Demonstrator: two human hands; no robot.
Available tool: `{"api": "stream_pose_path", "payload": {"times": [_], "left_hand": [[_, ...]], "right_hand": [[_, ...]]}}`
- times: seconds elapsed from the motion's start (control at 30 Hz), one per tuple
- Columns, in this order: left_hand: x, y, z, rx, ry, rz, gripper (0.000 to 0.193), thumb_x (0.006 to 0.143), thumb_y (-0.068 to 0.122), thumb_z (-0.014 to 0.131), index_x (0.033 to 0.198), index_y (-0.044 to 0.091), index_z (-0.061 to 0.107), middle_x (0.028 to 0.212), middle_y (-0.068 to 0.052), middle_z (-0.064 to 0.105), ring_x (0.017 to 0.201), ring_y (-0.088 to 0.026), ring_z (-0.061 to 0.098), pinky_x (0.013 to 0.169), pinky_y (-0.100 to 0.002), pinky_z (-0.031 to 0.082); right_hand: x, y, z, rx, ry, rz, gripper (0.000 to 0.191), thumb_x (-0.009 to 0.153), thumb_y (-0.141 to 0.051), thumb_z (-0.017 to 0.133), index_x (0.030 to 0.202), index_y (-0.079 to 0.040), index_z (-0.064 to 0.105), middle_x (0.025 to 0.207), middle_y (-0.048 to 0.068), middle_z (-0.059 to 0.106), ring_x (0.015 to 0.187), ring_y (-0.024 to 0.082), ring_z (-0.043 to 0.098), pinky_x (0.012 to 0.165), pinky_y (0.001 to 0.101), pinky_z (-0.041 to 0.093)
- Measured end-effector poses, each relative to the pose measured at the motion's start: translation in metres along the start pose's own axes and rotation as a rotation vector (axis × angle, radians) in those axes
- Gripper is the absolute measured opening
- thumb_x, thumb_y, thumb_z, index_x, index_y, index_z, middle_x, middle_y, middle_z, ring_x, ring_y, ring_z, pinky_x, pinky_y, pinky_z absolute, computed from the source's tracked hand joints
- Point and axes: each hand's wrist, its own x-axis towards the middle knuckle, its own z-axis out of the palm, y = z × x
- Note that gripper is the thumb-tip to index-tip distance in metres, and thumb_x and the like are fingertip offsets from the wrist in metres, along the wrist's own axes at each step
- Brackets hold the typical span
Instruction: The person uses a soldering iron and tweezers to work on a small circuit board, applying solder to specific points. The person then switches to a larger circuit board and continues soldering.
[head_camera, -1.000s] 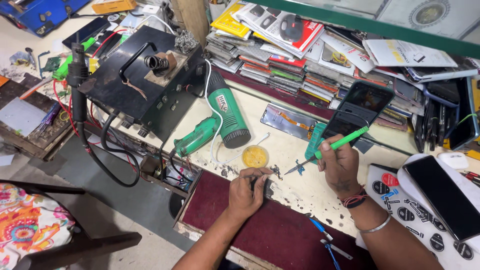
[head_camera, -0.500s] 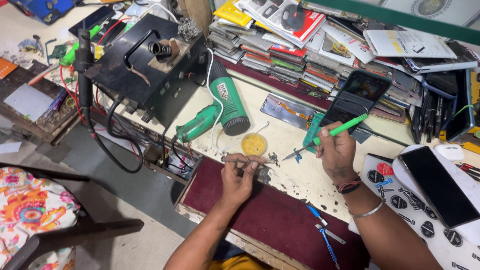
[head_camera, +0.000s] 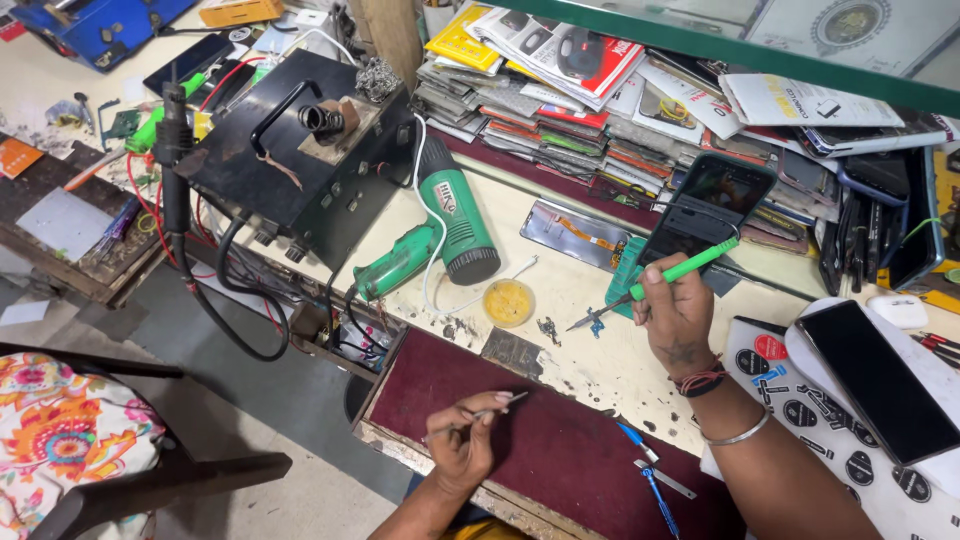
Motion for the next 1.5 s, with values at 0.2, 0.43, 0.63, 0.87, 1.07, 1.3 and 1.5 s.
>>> {"api": "stream_pose_path", "payload": {"times": [0.2, 0.43, 0.63, 0.87, 1.07, 1.3, 1.5], "left_hand": [[-0.002, -0.004, 0.007, -0.045, 0.002, 0.001, 0.024, 0.105, -0.005, 0.055, 0.115, 0.007, 0.035, 0.11, -0.028, 0.073, 0.107, -0.032, 0.076, 0.087, -0.038, 0.066], [0.026, 0.006, 0.017, -0.001, -0.036, -0.008, 0.025, 0.106, -0.006, 0.054, 0.115, 0.005, 0.033, 0.114, -0.029, 0.071, 0.106, -0.03, 0.075, 0.088, -0.035, 0.065], [0.066, -0.002, 0.026, 0.083, -0.091, 0.043, 0.02, 0.105, -0.007, 0.054, 0.114, 0.002, 0.039, 0.112, -0.027, 0.073, 0.104, -0.028, 0.076, 0.085, -0.031, 0.064], [0.086, -0.014, 0.028, 0.286, -0.066, 0.017, 0.02, 0.103, -0.005, 0.06, 0.111, 0.001, 0.042, 0.106, -0.023, 0.076, 0.095, -0.023, 0.078, 0.08, -0.028, 0.064], [0.084, -0.028, 0.026, 0.298, -0.071, 0.065, 0.019, 0.105, -0.005, 0.058, 0.112, 0.0, 0.041, 0.108, -0.025, 0.074, 0.104, -0.028, 0.077, 0.087, -0.033, 0.065], [0.078, -0.037, 0.022, 0.266, -0.075, 0.085, 0.018, 0.105, -0.003, 0.055, 0.113, 0.0, 0.039, 0.11, -0.027, 0.074, 0.102, -0.029, 0.078, 0.081, -0.029, 0.065], [0.068, -0.041, 0.022, 0.24, -0.056, 0.025, 0.02, 0.106, -0.004, 0.054, 0.115, 0.001, 0.037, 0.111, -0.028, 0.073, 0.104, -0.03, 0.077, 0.084, -0.03, 0.063]], "right_hand": [[0.0, 0.001, -0.001, 0.012, 0.003, -0.007, 0.018, 0.11, -0.017, 0.054, 0.099, -0.003, 0.053, 0.072, 0.004, 0.056, 0.056, 0.008, 0.052, 0.051, 0.0234, 0.045], [-0.003, 0.002, -0.001, -0.019, -0.025, -0.018, 0.019, 0.111, -0.017, 0.052, 0.098, -0.003, 0.052, 0.071, 0.004, 0.055, 0.056, 0.008, 0.051, 0.051, 0.0237, 0.046], [-0.002, 0.003, -0.001, 0.018, -0.035, -0.024, 0.017, 0.11, -0.017, 0.053, 0.1, -0.003, 0.052, 0.072, 0.004, 0.055, 0.057, 0.008, 0.051, 0.052, 0.0235, 0.046], [-0.002, 0.002, 0.0, -0.024, -0.023, -0.028, 0.018, 0.11, -0.018, 0.053, 0.1, -0.003, 0.052, 0.071, 0.004, 0.055, 0.057, 0.008, 0.052, 0.051, 0.0233, 0.046], [-0.001, 0.004, -0.002, -0.058, -0.042, -0.054, 0.019, 0.11, -0.019, 0.052, 0.099, -0.003, 0.052, 0.071, 0.004, 0.056, 0.056, 0.008, 0.052, 0.051, 0.0231, 0.046], [-0.003, 0.005, 0.003, -0.09, -0.024, -0.013, 0.017, 0.11, -0.017, 0.052, 0.1, -0.004, 0.052, 0.072, 0.004, 0.057, 0.057, 0.008, 0.054, 0.051, 0.023, 0.045], [-0.005, 0.01, -0.001, -0.14, -0.023, -0.026, 0.017, 0.113, -0.018, 0.052, 0.104, -0.005, 0.05, 0.074, 0.004, 0.057, 0.058, 0.009, 0.055, 0.052, 0.0233, 0.045]]}}
